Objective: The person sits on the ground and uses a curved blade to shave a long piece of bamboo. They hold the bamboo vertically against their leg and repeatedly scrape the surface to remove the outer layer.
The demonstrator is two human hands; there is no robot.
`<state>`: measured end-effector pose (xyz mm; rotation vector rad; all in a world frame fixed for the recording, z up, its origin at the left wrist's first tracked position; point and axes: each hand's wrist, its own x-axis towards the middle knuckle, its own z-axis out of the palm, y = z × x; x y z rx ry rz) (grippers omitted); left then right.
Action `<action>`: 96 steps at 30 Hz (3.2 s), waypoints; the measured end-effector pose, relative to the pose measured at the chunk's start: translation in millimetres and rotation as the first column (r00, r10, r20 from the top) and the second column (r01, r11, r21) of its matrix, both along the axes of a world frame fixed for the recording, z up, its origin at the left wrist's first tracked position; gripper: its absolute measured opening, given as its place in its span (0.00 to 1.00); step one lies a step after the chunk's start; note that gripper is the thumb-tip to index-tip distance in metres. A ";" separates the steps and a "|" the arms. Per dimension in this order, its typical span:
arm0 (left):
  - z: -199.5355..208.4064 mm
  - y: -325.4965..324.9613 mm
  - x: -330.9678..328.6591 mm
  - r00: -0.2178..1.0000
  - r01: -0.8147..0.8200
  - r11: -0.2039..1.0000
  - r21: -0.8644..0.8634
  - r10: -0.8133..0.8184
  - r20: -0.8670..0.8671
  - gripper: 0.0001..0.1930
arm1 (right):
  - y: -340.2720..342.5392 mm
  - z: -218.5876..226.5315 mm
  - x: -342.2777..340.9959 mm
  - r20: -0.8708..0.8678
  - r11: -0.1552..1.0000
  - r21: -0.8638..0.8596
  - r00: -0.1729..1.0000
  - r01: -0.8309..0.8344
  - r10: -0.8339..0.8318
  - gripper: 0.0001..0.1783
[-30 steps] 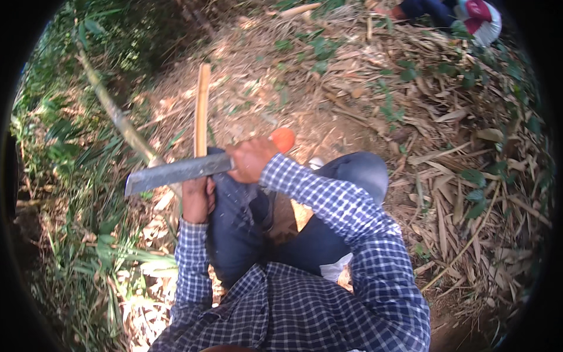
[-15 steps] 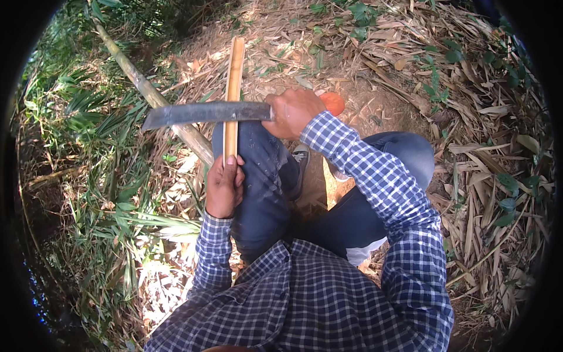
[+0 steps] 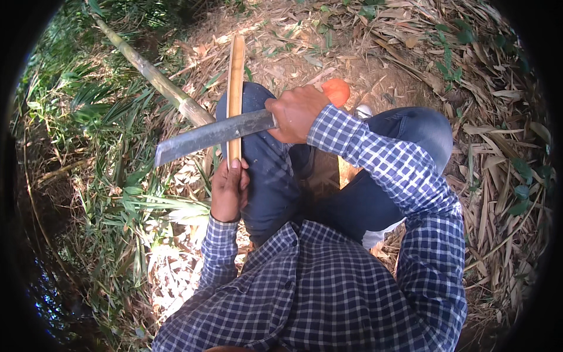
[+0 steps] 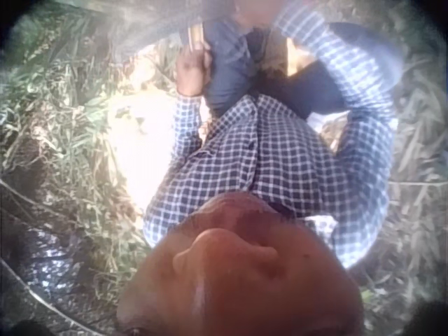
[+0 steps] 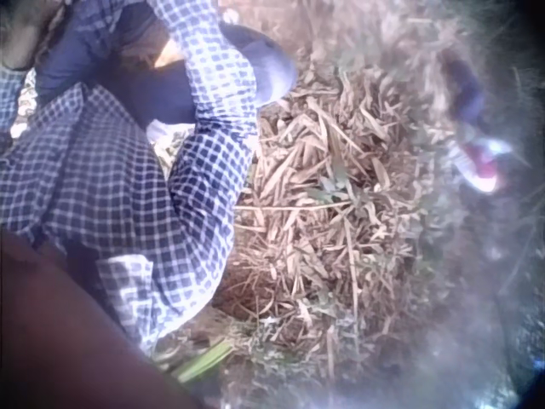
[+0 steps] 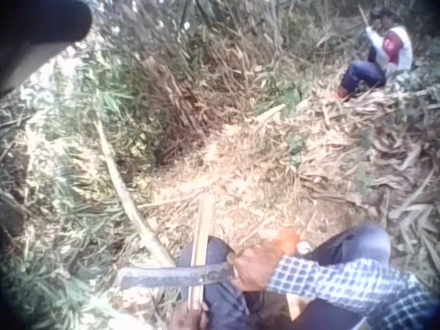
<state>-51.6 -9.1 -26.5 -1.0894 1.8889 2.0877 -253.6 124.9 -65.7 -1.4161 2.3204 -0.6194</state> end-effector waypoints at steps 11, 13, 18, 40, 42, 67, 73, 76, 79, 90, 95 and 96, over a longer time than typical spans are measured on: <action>-17.0 0.8 4.9 0.999 0.008 0.997 -0.071 -0.011 -0.052 0.14 | 3.0 2.7 8.4 -0.024 0.999 0.043 1.000 0.002 -0.001 0.18; -16.6 0.3 2.2 0.998 0.015 0.999 -0.036 -0.017 -0.052 0.14 | 0.4 -3.3 2.9 -0.087 1.000 0.013 0.996 -0.018 0.019 0.17; -12.8 -2.1 0.1 1.000 -0.011 0.999 0.043 0.011 -0.016 0.14 | -7.9 -3.9 -13.9 -0.071 0.992 0.061 0.992 0.109 -0.104 0.17; -14.3 -1.9 2.9 0.999 -0.026 0.998 0.065 0.028 -0.028 0.14 | -13.0 -12.2 -48.4 -0.089 0.974 0.010 0.971 0.225 -0.224 0.15; -20.2 -3.9 10.9 0.998 -0.020 0.998 0.065 0.024 -0.057 0.14 | -15.5 -4.5 -36.7 -0.119 0.994 0.024 0.988 0.107 -0.104 0.15; -15.1 -4.4 2.8 0.999 -0.039 0.988 0.152 0.043 -0.027 0.14 | -6.0 -15.7 -64.2 -0.253 0.996 0.016 0.964 0.090 -0.083 0.16; -14.4 -6.0 6.4 0.998 -0.006 0.994 0.113 0.014 -0.067 0.15 | 5.7 -37.3 -98.6 -0.097 0.874 -0.010 0.870 0.485 -0.484 0.22; -17.1 -7.0 9.3 0.998 -0.014 0.992 0.129 0.022 -0.062 0.15 | 3.7 -18.2 -81.2 -0.089 0.922 0.010 0.919 0.387 -0.385 0.21; -9.9 -3.1 2.1 1.000 -0.005 0.993 0.115 0.006 -0.007 0.14 | -1.0 -2.5 -50.5 -0.159 0.968 -0.115 0.957 0.225 -0.241 0.22; 54.4 -54.1 -14.6 0.817 0.574 0.645 -0.504 -0.493 0.299 0.12 | -9.5 -3.2 -43.8 -0.129 0.988 -0.127 0.986 0.087 -0.104 0.25; 134.0 -116.0 -40.7 0.708 0.704 0.683 -0.195 -0.655 0.262 0.27 | 3.0 1.0 -44.4 -0.030 0.988 -0.116 0.994 0.104 -0.109 0.22; 145.9 -134.2 -31.2 0.807 0.578 0.757 -0.304 -0.585 0.079 0.28 | 7.6 7.8 -40.8 -0.013 0.981 -0.131 0.990 0.140 -0.143 0.22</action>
